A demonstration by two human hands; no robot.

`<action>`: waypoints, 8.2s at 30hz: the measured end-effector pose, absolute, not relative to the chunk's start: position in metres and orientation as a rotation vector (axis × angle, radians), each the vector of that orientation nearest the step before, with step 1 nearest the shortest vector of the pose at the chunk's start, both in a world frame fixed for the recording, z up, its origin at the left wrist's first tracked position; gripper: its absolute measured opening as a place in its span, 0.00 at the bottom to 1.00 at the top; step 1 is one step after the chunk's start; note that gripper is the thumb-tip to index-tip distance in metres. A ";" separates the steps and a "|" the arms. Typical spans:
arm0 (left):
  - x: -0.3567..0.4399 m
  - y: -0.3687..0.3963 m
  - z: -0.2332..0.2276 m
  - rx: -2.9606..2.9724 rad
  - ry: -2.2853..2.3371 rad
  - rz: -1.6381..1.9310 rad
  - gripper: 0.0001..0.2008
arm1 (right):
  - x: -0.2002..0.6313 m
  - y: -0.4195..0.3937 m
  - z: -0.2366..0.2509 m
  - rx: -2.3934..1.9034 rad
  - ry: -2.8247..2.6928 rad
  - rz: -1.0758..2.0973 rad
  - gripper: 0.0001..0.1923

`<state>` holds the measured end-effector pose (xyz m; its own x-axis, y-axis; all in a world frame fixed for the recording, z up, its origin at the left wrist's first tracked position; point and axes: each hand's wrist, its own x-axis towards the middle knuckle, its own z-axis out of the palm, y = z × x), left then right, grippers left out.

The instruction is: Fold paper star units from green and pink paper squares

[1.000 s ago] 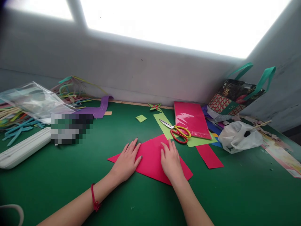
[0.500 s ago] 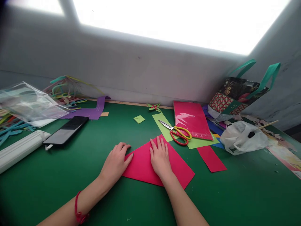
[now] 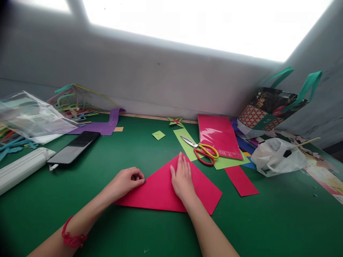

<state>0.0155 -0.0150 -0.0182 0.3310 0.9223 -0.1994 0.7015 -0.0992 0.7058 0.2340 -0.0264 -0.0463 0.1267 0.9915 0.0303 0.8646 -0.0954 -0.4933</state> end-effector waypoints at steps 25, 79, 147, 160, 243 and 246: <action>0.003 -0.001 -0.003 1.036 0.998 0.938 0.23 | 0.311 -0.011 -0.015 -1.444 -0.764 0.708 0.30; 0.029 0.006 -0.022 0.993 1.065 0.840 0.14 | 0.248 -0.022 -0.035 -1.292 -0.943 1.379 0.19; 0.014 0.016 -0.022 1.221 1.117 1.078 0.12 | 0.286 -0.014 -0.026 -1.252 -0.821 1.174 0.12; 0.012 0.016 -0.018 1.160 1.143 0.983 0.13 | 0.290 -0.016 -0.020 -1.274 -0.973 1.256 0.15; -0.030 -0.052 -0.020 2.744 0.878 0.444 0.22 | 0.306 -0.074 -0.033 -1.268 -2.129 0.548 0.15; -0.027 -0.052 -0.026 2.757 0.851 0.472 0.20 | 0.305 -0.072 -0.039 -1.280 -2.110 0.549 0.15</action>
<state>-0.0270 -0.0520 -0.0257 0.7811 0.5772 0.2380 0.5072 -0.8090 0.2971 0.3052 -0.0720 -0.0386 -0.3519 0.8931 0.2802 0.6432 0.4482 -0.6207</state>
